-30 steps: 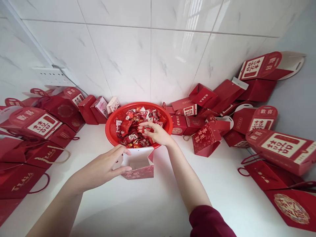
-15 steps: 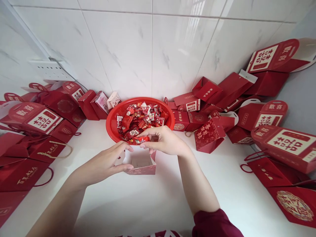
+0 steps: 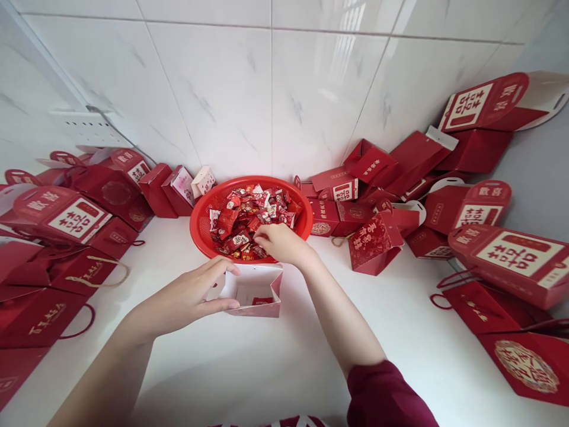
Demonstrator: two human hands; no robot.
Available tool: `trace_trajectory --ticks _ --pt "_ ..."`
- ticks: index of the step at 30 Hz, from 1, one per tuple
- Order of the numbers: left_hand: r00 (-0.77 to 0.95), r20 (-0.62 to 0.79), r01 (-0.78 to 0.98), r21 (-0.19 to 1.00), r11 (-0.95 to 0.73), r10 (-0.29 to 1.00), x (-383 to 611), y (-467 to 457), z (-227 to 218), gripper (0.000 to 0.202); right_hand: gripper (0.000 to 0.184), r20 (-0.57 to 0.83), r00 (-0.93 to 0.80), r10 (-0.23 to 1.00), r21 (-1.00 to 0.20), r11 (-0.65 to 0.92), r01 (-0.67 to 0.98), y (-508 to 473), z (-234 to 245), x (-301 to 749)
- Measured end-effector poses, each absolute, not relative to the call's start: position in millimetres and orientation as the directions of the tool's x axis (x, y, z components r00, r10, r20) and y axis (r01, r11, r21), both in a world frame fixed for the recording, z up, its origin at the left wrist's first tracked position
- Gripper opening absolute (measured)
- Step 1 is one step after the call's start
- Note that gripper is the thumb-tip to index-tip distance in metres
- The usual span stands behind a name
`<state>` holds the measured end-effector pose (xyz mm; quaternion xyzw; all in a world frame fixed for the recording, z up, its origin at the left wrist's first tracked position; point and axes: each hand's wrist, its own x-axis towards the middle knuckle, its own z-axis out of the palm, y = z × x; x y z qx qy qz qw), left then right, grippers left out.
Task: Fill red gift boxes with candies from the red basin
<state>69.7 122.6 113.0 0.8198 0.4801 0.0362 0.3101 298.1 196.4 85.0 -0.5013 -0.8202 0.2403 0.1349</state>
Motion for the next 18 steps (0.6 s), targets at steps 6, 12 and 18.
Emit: trace_trajectory --ticks 6,12,18 --pt "0.531 -0.248 0.763 0.555 -0.331 0.810 69 124 114 0.040 0.019 -0.306 -0.517 0.800 -0.352 0.409 0.842 231 63 260" --pt "0.524 -0.255 0.761 0.569 -0.312 0.812 69 124 114 0.038 0.017 -0.233 -0.558 0.797 -0.403 0.443 0.801 240 53 268" --pt "0.536 -0.245 0.748 0.581 -0.320 0.808 67 125 112 0.041 0.024 0.025 -0.533 0.846 -0.553 0.456 0.697 224 58 311"
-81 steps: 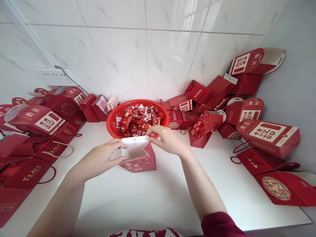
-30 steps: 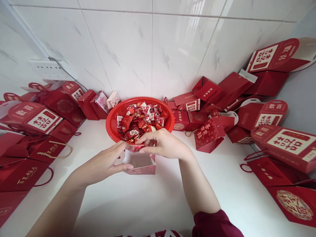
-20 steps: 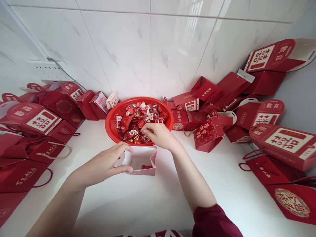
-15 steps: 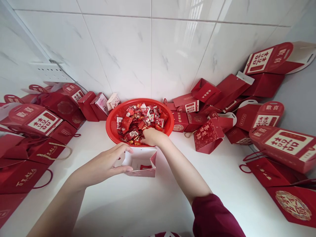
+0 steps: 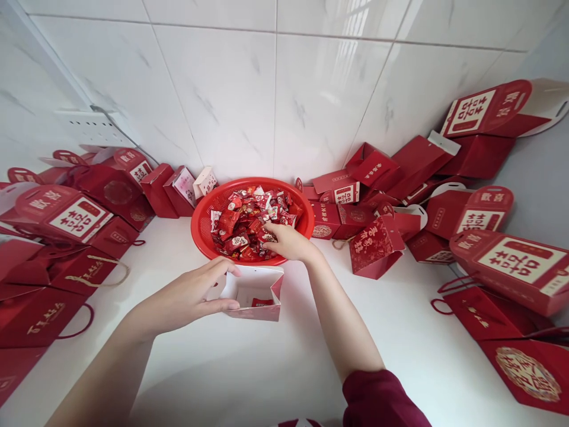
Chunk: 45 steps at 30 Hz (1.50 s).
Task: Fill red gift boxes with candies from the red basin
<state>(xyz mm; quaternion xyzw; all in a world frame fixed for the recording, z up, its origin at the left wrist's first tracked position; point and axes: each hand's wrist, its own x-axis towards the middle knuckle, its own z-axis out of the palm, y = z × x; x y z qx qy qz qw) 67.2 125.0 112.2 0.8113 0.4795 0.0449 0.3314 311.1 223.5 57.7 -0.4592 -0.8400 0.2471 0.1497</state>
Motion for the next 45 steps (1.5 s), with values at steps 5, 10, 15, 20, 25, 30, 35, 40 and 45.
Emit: trace_trajectory --ticks 5,10,15,20,25,30,35,40,45 --pt "0.545 -0.256 0.760 0.553 -0.342 0.798 65 126 113 0.038 0.033 0.172 -0.501 0.848 -0.730 0.451 0.512 219 49 322" --pt "0.561 -0.217 0.781 0.457 -0.425 0.799 67 116 115 0.042 0.037 0.225 -0.546 0.807 -0.858 0.430 0.282 221 46 324" --pt "0.662 -0.137 0.724 0.373 -0.581 0.737 71 105 114 0.041 0.026 0.081 -0.537 0.840 -0.976 0.177 0.130 218 47 324" --pt "0.621 -0.142 0.765 0.321 -0.558 0.771 71 107 112 0.044 0.030 -0.002 -0.514 0.858 -0.993 0.059 0.103 200 67 327" --pt "0.593 -0.185 0.777 0.386 -0.497 0.783 71 116 114 0.043 0.028 0.113 -0.550 0.828 -0.847 0.369 0.383 161 104 331" --pt "0.606 -0.171 0.759 0.416 -0.501 0.777 71 120 111 0.043 0.027 0.275 -0.513 0.813 -0.480 0.578 0.659 136 118 322" --pt "0.625 -0.171 0.744 0.426 -0.515 0.762 74 118 113 0.042 0.023 0.183 -0.683 0.707 -0.502 0.664 0.554 125 120 315" --pt "0.613 -0.194 0.766 0.384 -0.516 0.766 72 115 114 0.041 0.030 0.102 -0.685 0.721 -0.536 0.620 0.573 114 124 308" --pt "0.621 -0.168 0.767 0.331 -0.549 0.766 69 110 113 0.047 0.029 0.160 -0.649 0.744 -0.534 0.618 0.577 103 131 317"
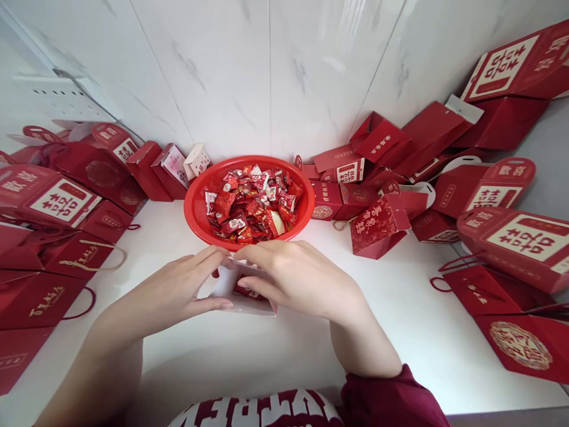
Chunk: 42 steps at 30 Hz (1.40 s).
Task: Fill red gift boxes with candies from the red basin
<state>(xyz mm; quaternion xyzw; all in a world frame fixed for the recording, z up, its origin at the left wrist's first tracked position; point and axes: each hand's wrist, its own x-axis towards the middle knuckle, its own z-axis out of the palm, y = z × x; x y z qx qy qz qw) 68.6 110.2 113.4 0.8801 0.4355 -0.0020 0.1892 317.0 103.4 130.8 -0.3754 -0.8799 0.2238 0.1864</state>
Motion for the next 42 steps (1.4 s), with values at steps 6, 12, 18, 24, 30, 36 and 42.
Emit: trace_trajectory --ticks 6,12,18,24,30,36,42 --pt "0.662 -0.077 0.746 0.167 -0.644 0.746 68 102 118 0.039 0.026 0.156 -0.609 0.778 -0.455 0.604 0.654 104 128 335" --pt "0.717 0.044 0.675 0.206 -0.708 0.696 67 105 122 0.027 0.029 0.053 -0.536 0.843 -0.455 0.498 0.738 113 124 346" --pt "0.709 0.260 0.637 0.163 -0.753 0.656 65 115 119 0.025 0.027 -0.010 -0.401 0.916 -0.393 0.365 0.844 129 114 354" --pt "0.512 0.327 0.766 0.243 -0.594 0.794 55 128 119 0.025 0.027 -0.033 -0.280 0.959 -0.367 0.249 0.896 144 105 364" --pt "0.250 0.320 0.812 0.445 -0.378 0.914 39 180 99 0.027 0.027 -0.258 -0.328 0.908 -0.491 0.169 0.855 167 95 361" --pt "0.198 0.253 0.846 0.444 -0.296 0.947 46 233 98 0.031 0.024 -0.261 -0.303 0.916 -0.479 0.150 0.865 173 95 356" --pt "0.518 -0.268 0.855 0.176 -0.487 0.812 80 267 76 0.027 0.021 -0.271 -0.289 0.918 -0.466 0.137 0.874 174 99 356"
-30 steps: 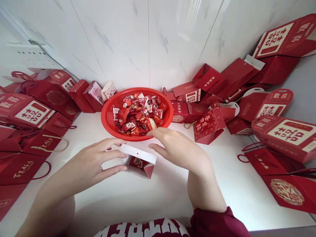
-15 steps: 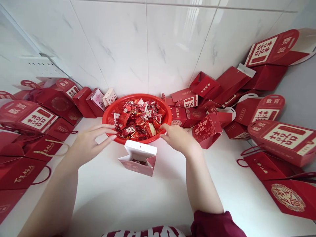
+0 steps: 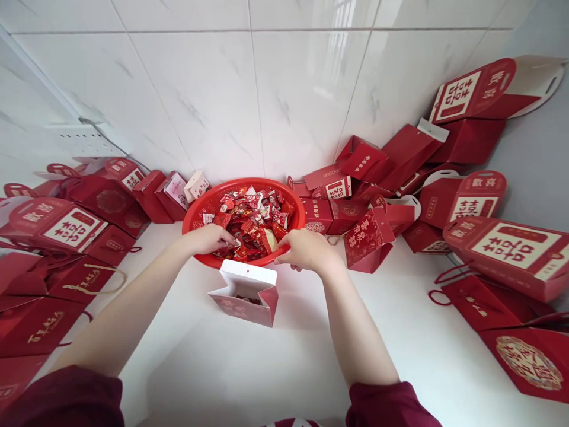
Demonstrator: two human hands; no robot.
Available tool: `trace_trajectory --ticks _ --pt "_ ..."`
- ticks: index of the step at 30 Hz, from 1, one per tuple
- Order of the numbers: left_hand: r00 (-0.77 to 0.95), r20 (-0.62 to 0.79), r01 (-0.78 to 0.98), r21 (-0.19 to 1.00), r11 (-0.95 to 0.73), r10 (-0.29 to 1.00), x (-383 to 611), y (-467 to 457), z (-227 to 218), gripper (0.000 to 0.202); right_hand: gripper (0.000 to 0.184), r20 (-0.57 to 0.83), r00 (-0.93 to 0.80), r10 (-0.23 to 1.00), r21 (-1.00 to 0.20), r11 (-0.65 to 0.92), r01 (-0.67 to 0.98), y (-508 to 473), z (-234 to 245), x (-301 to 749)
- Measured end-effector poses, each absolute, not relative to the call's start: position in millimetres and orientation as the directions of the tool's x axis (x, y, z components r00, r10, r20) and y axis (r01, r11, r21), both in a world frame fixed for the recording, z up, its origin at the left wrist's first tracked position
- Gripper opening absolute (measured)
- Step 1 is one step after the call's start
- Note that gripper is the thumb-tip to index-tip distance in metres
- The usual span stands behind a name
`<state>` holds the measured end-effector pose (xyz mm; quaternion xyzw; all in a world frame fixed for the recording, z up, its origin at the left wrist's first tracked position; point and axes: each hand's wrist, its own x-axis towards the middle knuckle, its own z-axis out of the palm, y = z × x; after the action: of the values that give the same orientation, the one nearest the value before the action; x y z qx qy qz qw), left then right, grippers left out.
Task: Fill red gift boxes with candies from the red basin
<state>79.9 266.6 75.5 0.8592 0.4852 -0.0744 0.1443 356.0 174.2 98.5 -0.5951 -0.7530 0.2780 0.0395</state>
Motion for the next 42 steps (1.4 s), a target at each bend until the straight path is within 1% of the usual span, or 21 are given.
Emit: trace_trajectory --ticks 5,8,11,14,18,20,26,31,34,36,38,42 --pt "0.452 -0.344 0.878 0.012 -0.478 0.823 92 277 54 0.054 0.022 -0.278 -0.308 0.910 -0.512 0.131 0.849 178 94 358" --pt "0.407 -0.385 0.889 -0.041 -0.456 0.828 96 280 51 0.053 0.024 -0.272 -0.322 0.907 -0.539 0.133 0.832 178 92 360" --pt "0.383 -0.407 0.896 -0.057 -0.441 0.829 100 281 53 0.048 0.022 -0.265 -0.325 0.908 -0.549 0.135 0.825 178 91 362" --pt "0.371 -0.412 0.901 -0.058 -0.430 0.832 101 282 55 0.053 0.023 -0.276 -0.328 0.903 -0.540 0.137 0.830 179 90 362" --pt "0.364 -0.440 0.909 -0.026 -0.417 0.821 101 283 55 0.071 0.022 -0.275 -0.334 0.901 -0.538 0.144 0.830 180 89 362" --pt "0.368 -0.450 0.912 0.004 -0.410 0.814 100 284 55 0.074 0.022 -0.270 -0.334 0.903 -0.538 0.146 0.830 180 89 362" --pt "0.394 -0.445 0.915 0.104 -0.390 0.804 98 283 50 0.063 0.023 -0.269 -0.337 0.902 -0.535 0.151 0.831 180 89 362" --pt "0.468 -0.426 0.883 0.239 -0.403 0.774 97 280 48 0.063 0.023 -0.272 -0.347 0.898 -0.539 0.156 0.828 180 90 362" --pt "0.494 -0.428 0.867 0.299 -0.398 0.756 98 278 50 0.070 0.023 -0.271 -0.355 0.895 -0.536 0.166 0.828 181 89 362" --pt "0.496 -0.438 0.866 0.313 -0.390 0.749 98 277 51 0.077 0.023 -0.268 -0.354 0.896 -0.534 0.167 0.829 181 89 362" --pt "0.495 -0.455 0.867 0.316 -0.385 0.740 98 278 51 0.078 0.023 -0.268 -0.349 0.898 -0.537 0.161 0.828 181 88 362" --pt "0.485 -0.512 0.874 0.305 -0.377 0.709 98 280 49 0.061 0.023 -0.286 -0.335 0.898 -0.535 0.141 0.833 182 87 363"
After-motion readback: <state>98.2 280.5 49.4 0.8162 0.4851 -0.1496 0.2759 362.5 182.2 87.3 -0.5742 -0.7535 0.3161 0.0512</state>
